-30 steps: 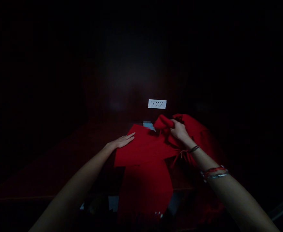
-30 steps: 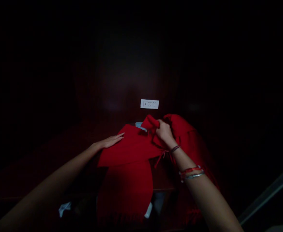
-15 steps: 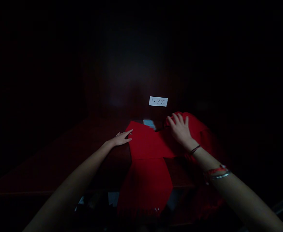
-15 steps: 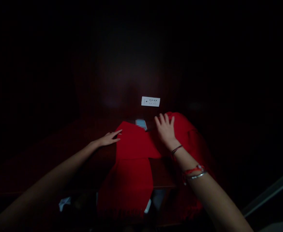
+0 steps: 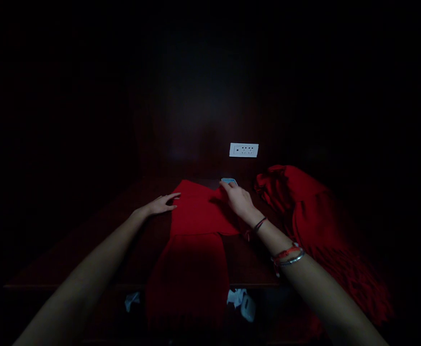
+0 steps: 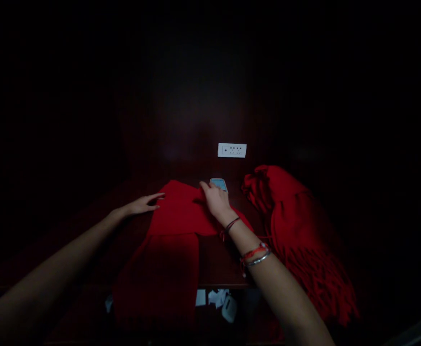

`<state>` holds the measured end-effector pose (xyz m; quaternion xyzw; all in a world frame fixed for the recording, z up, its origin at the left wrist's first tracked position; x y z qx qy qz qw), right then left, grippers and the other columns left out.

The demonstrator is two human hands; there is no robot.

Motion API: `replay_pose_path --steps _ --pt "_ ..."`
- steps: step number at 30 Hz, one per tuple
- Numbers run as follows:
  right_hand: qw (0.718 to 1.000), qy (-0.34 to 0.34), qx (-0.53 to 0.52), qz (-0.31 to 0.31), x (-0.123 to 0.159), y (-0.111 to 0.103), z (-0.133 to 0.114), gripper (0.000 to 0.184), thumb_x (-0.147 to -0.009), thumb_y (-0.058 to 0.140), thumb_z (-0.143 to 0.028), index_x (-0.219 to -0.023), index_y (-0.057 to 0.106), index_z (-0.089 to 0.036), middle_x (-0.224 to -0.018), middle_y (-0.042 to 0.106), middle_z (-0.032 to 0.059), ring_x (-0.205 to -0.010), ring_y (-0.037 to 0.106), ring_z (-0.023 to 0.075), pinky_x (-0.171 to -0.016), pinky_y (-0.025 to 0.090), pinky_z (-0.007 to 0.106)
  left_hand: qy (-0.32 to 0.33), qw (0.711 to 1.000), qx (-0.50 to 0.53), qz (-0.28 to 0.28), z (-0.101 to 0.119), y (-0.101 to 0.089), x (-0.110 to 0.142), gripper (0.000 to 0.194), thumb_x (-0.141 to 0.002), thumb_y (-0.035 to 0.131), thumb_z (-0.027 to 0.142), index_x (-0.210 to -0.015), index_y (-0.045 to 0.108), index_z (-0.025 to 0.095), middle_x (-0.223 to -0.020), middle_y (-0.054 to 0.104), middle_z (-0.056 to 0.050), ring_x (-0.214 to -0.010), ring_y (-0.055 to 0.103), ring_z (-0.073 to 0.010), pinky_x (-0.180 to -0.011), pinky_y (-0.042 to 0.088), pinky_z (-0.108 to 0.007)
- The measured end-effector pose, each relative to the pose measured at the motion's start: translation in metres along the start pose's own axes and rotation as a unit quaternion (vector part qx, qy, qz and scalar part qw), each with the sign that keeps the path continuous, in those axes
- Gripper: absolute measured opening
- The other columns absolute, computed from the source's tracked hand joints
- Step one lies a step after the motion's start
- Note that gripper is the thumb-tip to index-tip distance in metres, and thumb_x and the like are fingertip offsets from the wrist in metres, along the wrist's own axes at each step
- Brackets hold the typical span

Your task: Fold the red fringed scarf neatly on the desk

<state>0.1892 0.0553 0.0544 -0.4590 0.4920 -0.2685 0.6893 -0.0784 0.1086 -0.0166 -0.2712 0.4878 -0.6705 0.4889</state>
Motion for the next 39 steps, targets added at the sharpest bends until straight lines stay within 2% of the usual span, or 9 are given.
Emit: replay_pose_path --steps 4,6,12,18,25,30,33,36,39 --pt "0.98 0.178 0.074 0.059 -0.008 -0.018 0.049 0.033 -0.08 0.029 -0.015 -0.107 0.047 -0.019 -0.104 0.045 0.0149 -0.096 0.042 0.0283 -0.073 0.035 0.04 -0.013 0.994 -0.088 0.057 0.016 -0.007 -0.006 0.063 -0.068 0.045 0.039 -0.124 0.025 0.019 -0.128 0.029 -0.007 -0.116 0.025 -0.0206 -0.093 0.019 -0.035" --pt "0.972 0.195 0.105 0.083 -0.009 -0.017 0.057 0.031 -0.079 0.031 -0.014 -0.104 0.05 -0.015 -0.112 0.04 0.0171 -0.104 0.033 0.0335 -0.078 0.028 0.049 0.002 0.991 -0.101 0.089 0.033 -0.002 -0.008 0.061 -0.071 0.041 0.04 -0.125 0.024 0.017 -0.13 0.024 -0.009 -0.118 0.02 -0.0202 -0.094 0.017 -0.035" --pt "0.99 -0.09 -0.083 -0.07 -0.009 0.04 -0.011 0.041 -0.08 0.034 -0.033 -0.117 0.037 -0.018 -0.118 0.04 0.0109 -0.106 0.037 0.0204 -0.086 0.029 0.033 -0.015 0.996 -0.083 0.013 0.052 0.04 -0.003 0.067 -0.075 0.025 0.054 -0.127 0.018 0.012 -0.133 0.016 -0.01 -0.121 0.011 -0.0224 -0.096 0.012 -0.038" --pt "0.966 -0.122 -0.173 -0.147 0.001 0.082 -0.038 0.055 -0.078 0.024 -0.052 -0.122 0.03 -0.021 -0.125 0.032 0.0104 -0.114 0.028 0.0228 -0.088 0.027 0.04 0.014 0.996 -0.071 0.054 0.044 0.034 -0.004 0.057 -0.08 0.019 0.046 -0.125 0.023 0.012 -0.131 0.024 -0.008 -0.119 0.019 -0.0168 -0.096 0.015 -0.031" --pt "0.978 -0.08 -0.183 -0.055 -0.01 0.082 -0.013 0.047 -0.08 0.031 -0.039 -0.12 0.034 -0.014 -0.118 0.039 0.0126 -0.109 0.034 0.0185 -0.09 0.026 0.033 -0.036 0.99 -0.049 0.124 0.015 0.004 -0.001 0.042 -0.077 0.033 0.029 -0.113 0.041 0.009 -0.107 0.052 -0.009 -0.098 0.046 -0.016 -0.086 0.033 -0.026" --pt "0.966 -0.099 -0.195 -0.137 -0.005 0.091 -0.021 0.052 -0.08 0.026 -0.045 -0.123 0.029 -0.018 -0.127 0.028 0.0118 -0.116 0.023 0.0234 -0.092 0.02 0.042 -0.047 0.986 -0.057 0.15 0.005 0.009 -0.002 0.036 -0.074 0.039 0.026 -0.107 0.048 0.012 -0.103 0.053 -0.008 -0.094 0.047 -0.0174 -0.084 0.035 -0.027" --pt "0.959 -0.085 -0.195 -0.185 0.0 0.087 -0.024 0.058 -0.076 0.026 -0.053 -0.124 0.027 -0.021 -0.13 0.022 0.0119 -0.117 0.018 0.028 -0.09 0.018 0.049 -0.015 0.983 -0.088 0.163 0.017 0.008 -0.003 0.035 -0.076 0.038 0.025 -0.106 0.048 0.012 -0.104 0.051 -0.009 -0.097 0.045 -0.0177 -0.087 0.033 -0.028" --pt "0.962 -0.101 -0.213 -0.138 0.003 0.066 -0.022 0.06 -0.073 0.037 -0.052 -0.122 0.031 -0.018 -0.124 0.031 0.0135 -0.113 0.027 0.0251 -0.088 0.025 0.041 0.051 0.979 -0.092 0.172 0.045 0.006 0.004 0.038 -0.08 0.033 0.032 -0.111 0.043 0.015 -0.112 0.044 -0.008 -0.105 0.039 -0.0171 -0.091 0.027 -0.029" --pt "0.942 -0.171 -0.244 -0.153 0.01 0.045 -0.023 0.051 -0.068 0.047 -0.048 -0.109 0.045 -0.016 -0.102 0.05 0.0094 -0.091 0.046 0.0173 -0.075 0.036 0.028 0.115 0.987 -0.086 0.07 0.075 0.015 0.013 0.054 -0.077 0.033 0.047 -0.123 0.027 0.02 -0.13 0.024 -0.005 -0.118 0.02 -0.0194 -0.095 0.02 -0.031"
Point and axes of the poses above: each hand's wrist, its own x-axis away from the middle knuckle, its own y-axis out of the palm, z = x × y, the point moved 4 cm from there along -x, towards the middle knuckle
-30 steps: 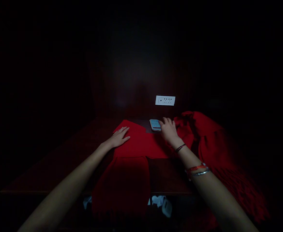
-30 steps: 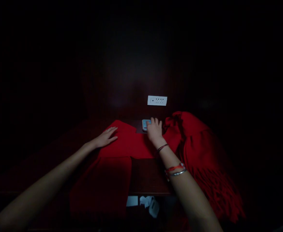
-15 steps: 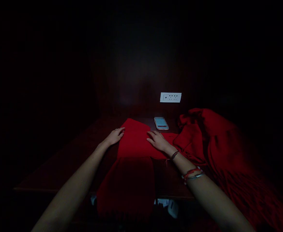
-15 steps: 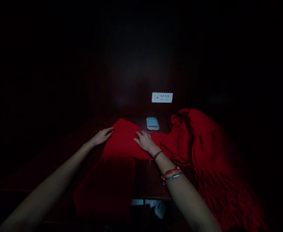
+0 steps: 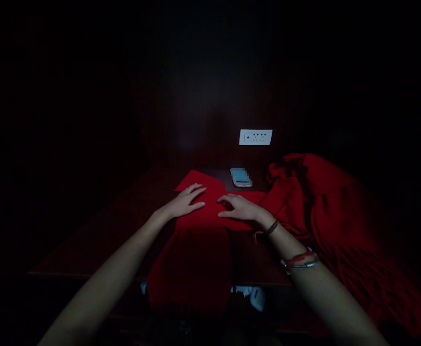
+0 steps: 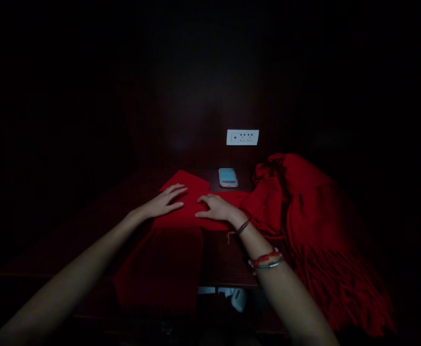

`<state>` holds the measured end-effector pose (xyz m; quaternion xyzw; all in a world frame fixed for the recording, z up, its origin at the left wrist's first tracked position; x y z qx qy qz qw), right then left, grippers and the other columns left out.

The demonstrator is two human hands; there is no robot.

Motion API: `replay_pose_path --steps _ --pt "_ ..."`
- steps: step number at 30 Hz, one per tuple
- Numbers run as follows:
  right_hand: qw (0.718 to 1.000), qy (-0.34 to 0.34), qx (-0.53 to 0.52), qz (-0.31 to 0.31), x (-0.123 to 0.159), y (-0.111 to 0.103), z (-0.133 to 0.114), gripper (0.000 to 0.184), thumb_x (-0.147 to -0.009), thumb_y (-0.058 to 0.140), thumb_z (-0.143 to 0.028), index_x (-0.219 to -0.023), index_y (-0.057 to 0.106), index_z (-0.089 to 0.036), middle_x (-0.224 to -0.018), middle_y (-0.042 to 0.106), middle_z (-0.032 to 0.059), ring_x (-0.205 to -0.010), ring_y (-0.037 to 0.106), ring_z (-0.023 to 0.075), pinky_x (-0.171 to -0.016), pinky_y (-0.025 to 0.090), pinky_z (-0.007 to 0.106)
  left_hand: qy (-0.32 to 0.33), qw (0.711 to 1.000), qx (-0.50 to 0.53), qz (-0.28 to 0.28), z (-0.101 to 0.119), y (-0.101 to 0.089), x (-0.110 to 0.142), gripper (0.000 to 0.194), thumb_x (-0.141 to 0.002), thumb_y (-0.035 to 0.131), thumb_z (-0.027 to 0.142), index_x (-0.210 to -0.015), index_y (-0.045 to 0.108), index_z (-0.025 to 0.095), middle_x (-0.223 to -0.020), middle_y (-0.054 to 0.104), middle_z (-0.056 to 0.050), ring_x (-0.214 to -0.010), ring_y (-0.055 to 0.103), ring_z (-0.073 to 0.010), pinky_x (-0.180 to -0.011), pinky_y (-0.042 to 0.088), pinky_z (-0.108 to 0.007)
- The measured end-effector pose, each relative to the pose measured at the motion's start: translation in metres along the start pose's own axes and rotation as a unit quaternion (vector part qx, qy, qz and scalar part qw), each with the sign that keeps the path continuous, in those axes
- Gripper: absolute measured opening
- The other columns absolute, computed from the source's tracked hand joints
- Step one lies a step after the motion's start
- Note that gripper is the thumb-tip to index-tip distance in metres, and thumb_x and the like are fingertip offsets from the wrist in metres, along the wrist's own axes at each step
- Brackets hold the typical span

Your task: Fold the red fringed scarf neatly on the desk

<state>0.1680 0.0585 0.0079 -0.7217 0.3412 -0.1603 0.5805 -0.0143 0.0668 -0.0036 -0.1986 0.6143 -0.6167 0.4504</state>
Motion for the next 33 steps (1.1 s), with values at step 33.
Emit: replay_pose_path --steps 33 --pt "0.952 -0.155 0.265 0.016 0.055 0.003 -0.027 0.021 -0.081 0.035 -0.022 -0.083 0.055 -0.017 -0.081 0.052 0.0052 -0.079 0.044 0.0148 -0.074 0.032 0.029 0.019 0.988 0.009 -0.152 0.005 0.021 -0.004 0.067 -0.073 0.024 0.06 -0.128 0.011 0.023 -0.135 0.008 -0.002 -0.121 0.005 -0.0167 -0.097 0.008 -0.031"
Point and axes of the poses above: each hand's wrist, its own x-axis away from the middle knuckle, its own y-axis out of the palm, z = x × y, the point moved 4 cm from there along -x, towards the middle knuckle
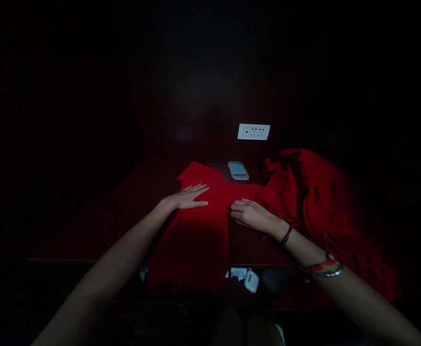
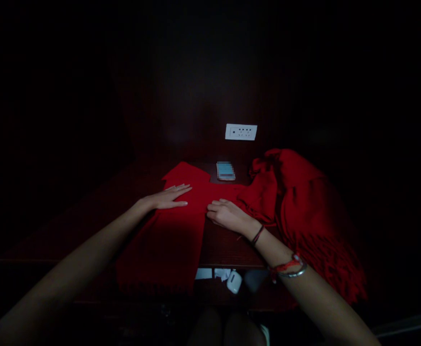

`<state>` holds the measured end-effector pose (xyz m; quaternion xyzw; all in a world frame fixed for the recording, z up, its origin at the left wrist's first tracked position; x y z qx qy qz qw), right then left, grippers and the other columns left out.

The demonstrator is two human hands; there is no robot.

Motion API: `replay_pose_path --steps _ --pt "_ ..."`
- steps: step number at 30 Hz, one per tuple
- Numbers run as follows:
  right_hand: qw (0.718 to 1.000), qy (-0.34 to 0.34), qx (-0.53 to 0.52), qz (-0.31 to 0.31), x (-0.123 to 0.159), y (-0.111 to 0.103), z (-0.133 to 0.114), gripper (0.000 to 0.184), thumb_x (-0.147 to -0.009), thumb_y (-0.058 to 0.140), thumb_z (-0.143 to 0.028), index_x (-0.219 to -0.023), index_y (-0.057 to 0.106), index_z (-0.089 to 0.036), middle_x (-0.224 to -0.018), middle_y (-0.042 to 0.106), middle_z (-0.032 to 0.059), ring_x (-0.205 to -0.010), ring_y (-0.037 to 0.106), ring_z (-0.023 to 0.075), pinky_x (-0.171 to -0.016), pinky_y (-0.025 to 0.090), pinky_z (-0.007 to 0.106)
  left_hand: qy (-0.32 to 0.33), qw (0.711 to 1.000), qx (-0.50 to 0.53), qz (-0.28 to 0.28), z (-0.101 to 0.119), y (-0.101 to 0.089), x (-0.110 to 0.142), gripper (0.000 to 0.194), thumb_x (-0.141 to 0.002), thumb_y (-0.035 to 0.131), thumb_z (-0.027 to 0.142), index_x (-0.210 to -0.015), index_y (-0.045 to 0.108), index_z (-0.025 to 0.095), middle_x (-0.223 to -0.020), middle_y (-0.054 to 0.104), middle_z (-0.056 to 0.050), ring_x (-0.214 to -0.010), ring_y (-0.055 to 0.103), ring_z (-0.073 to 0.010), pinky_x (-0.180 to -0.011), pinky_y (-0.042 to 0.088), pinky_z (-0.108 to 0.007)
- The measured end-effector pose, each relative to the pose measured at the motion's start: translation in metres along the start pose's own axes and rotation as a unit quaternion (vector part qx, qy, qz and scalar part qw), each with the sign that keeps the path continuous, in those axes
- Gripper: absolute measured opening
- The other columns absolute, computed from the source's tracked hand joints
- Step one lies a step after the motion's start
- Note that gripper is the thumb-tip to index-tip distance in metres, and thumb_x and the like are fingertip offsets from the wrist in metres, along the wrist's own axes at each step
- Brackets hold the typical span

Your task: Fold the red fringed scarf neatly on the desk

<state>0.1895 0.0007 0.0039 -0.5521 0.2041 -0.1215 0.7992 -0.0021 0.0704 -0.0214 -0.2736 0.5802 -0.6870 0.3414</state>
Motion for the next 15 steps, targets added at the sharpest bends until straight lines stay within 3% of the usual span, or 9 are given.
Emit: replay_pose_path --steps 5,11,15 --pt "0.996 0.025 -0.082 0.028 0.002 -0.002 0.002 0.032 -0.078 0.034 -0.014 -0.106 0.049 -0.022 -0.101 0.049 0.0058 -0.093 0.042 0.0154 -0.081 0.031 0.031 -0.005 1.0 0.003 -0.001 0.001 0.0 0.0 0.068 -0.072 0.026 0.061 -0.128 0.013 0.023 -0.134 0.009 -0.003 -0.121 0.004 -0.0175 -0.097 0.008 -0.033" --pt "0.983 0.016 -0.182 0.009 0.0 0.01 0.0 0.034 -0.075 0.034 -0.008 -0.101 0.053 -0.019 -0.102 0.053 0.0039 -0.095 0.044 0.0129 -0.086 0.031 0.027 -0.036 0.999 0.0 -0.009 -0.002 -0.001 0.004 0.07 -0.071 0.026 0.063 -0.128 0.01 0.025 -0.134 0.006 -0.003 -0.121 0.002 -0.0203 -0.096 0.006 -0.038" --pt "0.966 0.102 -0.218 0.095 -0.023 0.006 0.012 0.035 -0.081 0.029 -0.019 -0.113 0.043 -0.019 -0.109 0.049 0.0051 -0.101 0.041 0.0127 -0.088 0.03 0.029 -0.089 0.996 0.002 -0.027 -0.007 0.003 0.003 0.071 -0.071 0.023 0.064 -0.128 0.01 0.024 -0.134 0.004 -0.004 -0.121 -0.001 -0.0227 -0.095 0.005 -0.041"
Point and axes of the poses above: each hand's wrist, its own x-axis away from the middle knuckle, its own y-axis out of the palm, z = x × y, the point moved 4 cm from there along -x, towards the middle knuckle
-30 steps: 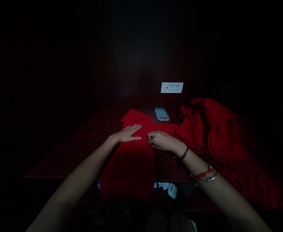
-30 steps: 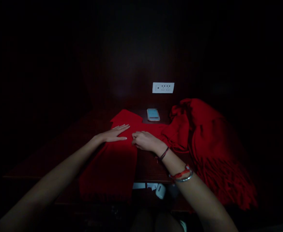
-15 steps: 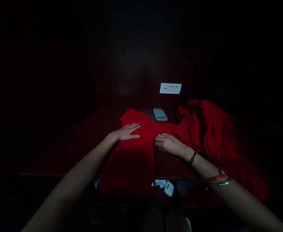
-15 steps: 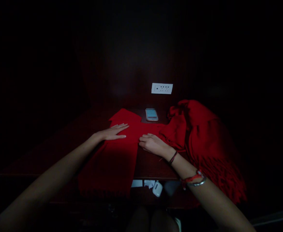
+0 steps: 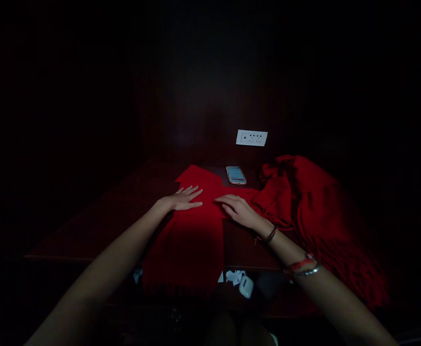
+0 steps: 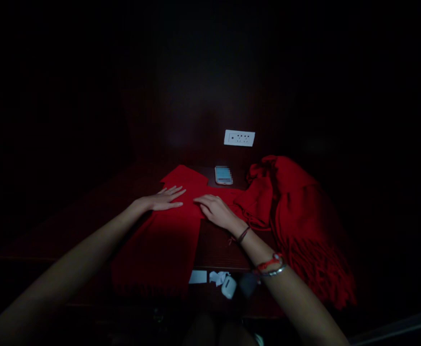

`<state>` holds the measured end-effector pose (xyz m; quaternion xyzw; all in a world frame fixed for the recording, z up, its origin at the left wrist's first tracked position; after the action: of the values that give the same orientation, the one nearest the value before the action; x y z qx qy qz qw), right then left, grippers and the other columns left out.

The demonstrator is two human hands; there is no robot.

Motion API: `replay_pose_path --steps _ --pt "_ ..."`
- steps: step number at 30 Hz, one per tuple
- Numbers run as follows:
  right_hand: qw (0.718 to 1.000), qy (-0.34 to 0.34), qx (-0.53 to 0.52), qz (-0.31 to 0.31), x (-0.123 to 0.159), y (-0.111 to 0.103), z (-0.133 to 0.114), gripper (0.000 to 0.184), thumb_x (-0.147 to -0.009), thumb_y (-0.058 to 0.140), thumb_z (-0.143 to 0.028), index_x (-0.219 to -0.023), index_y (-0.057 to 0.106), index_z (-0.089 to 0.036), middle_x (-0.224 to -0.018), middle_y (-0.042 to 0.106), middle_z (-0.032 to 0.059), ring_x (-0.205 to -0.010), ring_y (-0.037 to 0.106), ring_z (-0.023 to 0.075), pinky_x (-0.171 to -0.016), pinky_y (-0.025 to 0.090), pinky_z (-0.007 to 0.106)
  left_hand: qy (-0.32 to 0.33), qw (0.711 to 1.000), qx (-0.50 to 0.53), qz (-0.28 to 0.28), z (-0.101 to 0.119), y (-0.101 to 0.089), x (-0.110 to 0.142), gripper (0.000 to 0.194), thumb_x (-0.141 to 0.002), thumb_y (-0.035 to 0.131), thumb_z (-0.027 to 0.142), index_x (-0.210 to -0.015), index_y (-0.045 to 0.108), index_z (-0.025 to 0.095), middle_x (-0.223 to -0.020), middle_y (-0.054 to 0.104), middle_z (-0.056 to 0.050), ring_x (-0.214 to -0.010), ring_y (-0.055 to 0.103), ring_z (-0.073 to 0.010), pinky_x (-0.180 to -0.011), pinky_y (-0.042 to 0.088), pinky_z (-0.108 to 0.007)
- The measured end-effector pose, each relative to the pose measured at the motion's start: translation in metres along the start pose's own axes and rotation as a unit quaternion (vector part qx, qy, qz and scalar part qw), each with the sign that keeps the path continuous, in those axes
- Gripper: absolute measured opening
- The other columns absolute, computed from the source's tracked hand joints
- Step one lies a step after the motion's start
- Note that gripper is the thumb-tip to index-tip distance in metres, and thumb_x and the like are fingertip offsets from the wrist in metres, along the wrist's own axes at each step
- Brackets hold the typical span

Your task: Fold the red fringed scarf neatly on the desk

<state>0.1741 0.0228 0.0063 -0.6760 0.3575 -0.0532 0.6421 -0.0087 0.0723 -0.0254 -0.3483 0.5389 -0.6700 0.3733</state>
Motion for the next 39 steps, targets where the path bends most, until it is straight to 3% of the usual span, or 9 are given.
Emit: replay_pose_path --steps 2,8,14,19,22,28,33,36,39 --pt "0.998 0.053 0.005 0.019 -0.016 0.007 0.005 0.04 -0.082 0.028 -0.03 -0.12 0.033 -0.018 -0.12 0.04 0.0074 -0.11 0.033 0.0156 -0.09 0.027 0.034 -0.003 1.0 0.0 -0.003 -0.001 0.0 0.0 0.071 -0.071 0.023 0.064 -0.128 0.01 0.023 -0.134 0.003 -0.005 -0.121 -0.002 -0.0222 -0.095 0.005 -0.041" --pt "0.97 0.171 0.028 -0.173 -0.026 0.046 0.023 0.064 -0.074 0.018 -0.06 -0.128 0.014 -0.025 -0.135 0.01 0.0048 -0.12 0.009 0.0292 -0.092 0.012 0.049 -0.019 0.999 0.03 -0.019 -0.024 -0.015 0.022 0.08 -0.066 0.033 0.064 -0.128 0.007 0.023 -0.134 0.0 -0.005 -0.121 0.0 -0.022 -0.096 0.01 -0.039" --pt "0.966 0.193 0.031 -0.169 -0.02 0.046 0.026 0.066 -0.072 0.012 -0.063 -0.128 0.009 -0.028 -0.135 0.005 0.0024 -0.121 0.004 0.0285 -0.093 0.009 0.048 -0.098 0.99 0.058 -0.084 -0.041 -0.02 0.037 0.094 -0.049 0.053 0.063 -0.127 0.015 0.026 -0.134 0.0 -0.006 -0.12 0.0 -0.0284 -0.092 0.019 -0.043" --pt "0.955 0.219 0.031 -0.199 -0.021 0.049 0.027 0.07 -0.069 0.014 -0.066 -0.128 0.006 -0.029 -0.135 0.001 0.0045 -0.12 0.002 0.0294 -0.093 0.006 0.049 -0.092 0.991 0.05 -0.078 -0.039 -0.02 0.037 0.081 -0.057 0.042 0.067 -0.125 0.021 0.029 -0.134 0.005 -0.003 -0.12 0.005 -0.0277 -0.091 0.02 -0.043" --pt "0.961 0.209 0.021 -0.179 -0.02 0.046 0.026 0.072 -0.067 0.014 -0.068 -0.128 0.01 -0.029 -0.135 0.005 0.0049 -0.12 0.004 0.0293 -0.092 0.007 0.049 -0.111 0.991 0.041 -0.063 -0.044 -0.022 0.036 0.076 -0.062 0.035 0.066 -0.125 0.023 0.026 -0.133 0.014 -0.006 -0.119 0.014 -0.0259 -0.091 0.021 -0.04" --pt "0.966 0.236 0.026 -0.101 -0.021 0.037 0.033 0.072 -0.069 0.012 -0.067 -0.128 0.007 -0.026 -0.135 0.001 0.0065 -0.121 0.0 0.0277 -0.091 0.008 0.051 -0.135 0.984 -0.004 0.113 -0.046 -0.023 0.019 0.065 -0.074 0.024 0.057 -0.12 0.034 0.012 -0.122 0.037 -0.014 -0.111 0.033 -0.0212 -0.09 0.026 -0.031" --pt "0.944 0.262 0.017 -0.2 -0.019 0.046 0.037 0.071 -0.071 0.015 -0.064 -0.128 0.011 -0.023 -0.134 0.007 0.0107 -0.121 0.003 0.0276 -0.091 0.005 0.051 -0.222 0.972 -0.016 0.075 -0.046 -0.004 0.011 0.066 -0.071 0.027 0.059 -0.125 0.024 0.022 -0.131 0.02 -0.012 -0.117 0.018 -0.0326 -0.086 0.024 -0.049" --pt "0.957 0.25 0.039 -0.14 -0.025 0.035 0.032 0.068 -0.072 0.027 -0.06 -0.126 0.022 -0.02 -0.134 0.009 0.012 -0.12 0.007 0.0288 -0.091 0.011 0.05 -0.23 0.97 -0.013 0.077 -0.041 -0.005 0.012 0.062 -0.07 0.027 0.06 -0.125 0.021 0.031 -0.135 0.007 -0.006 -0.118 0.004 -0.037 -0.083 0.018 -0.058" --pt "0.974 0.212 0.059 -0.048 -0.048 0.019 0.016 0.05 -0.076 0.033 -0.046 -0.115 0.041 -0.015 -0.124 0.032 0.0143 -0.114 0.029 0.0243 -0.089 0.026 0.038 -0.231 0.97 0.006 0.075 -0.047 -0.012 0.014 0.059 -0.072 0.023 0.058 -0.125 0.023 0.031 -0.135 0.004 -0.004 -0.118 0.001 -0.0363 -0.085 0.015 -0.058"
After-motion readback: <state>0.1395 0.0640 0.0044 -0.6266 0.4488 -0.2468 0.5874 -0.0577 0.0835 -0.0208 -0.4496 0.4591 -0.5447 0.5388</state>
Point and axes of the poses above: each hand's wrist, its own x-axis away from the middle knuckle, its own y-axis out of the palm, z = x × y, the point moved 4 cm from there along -x, towards the middle knuckle
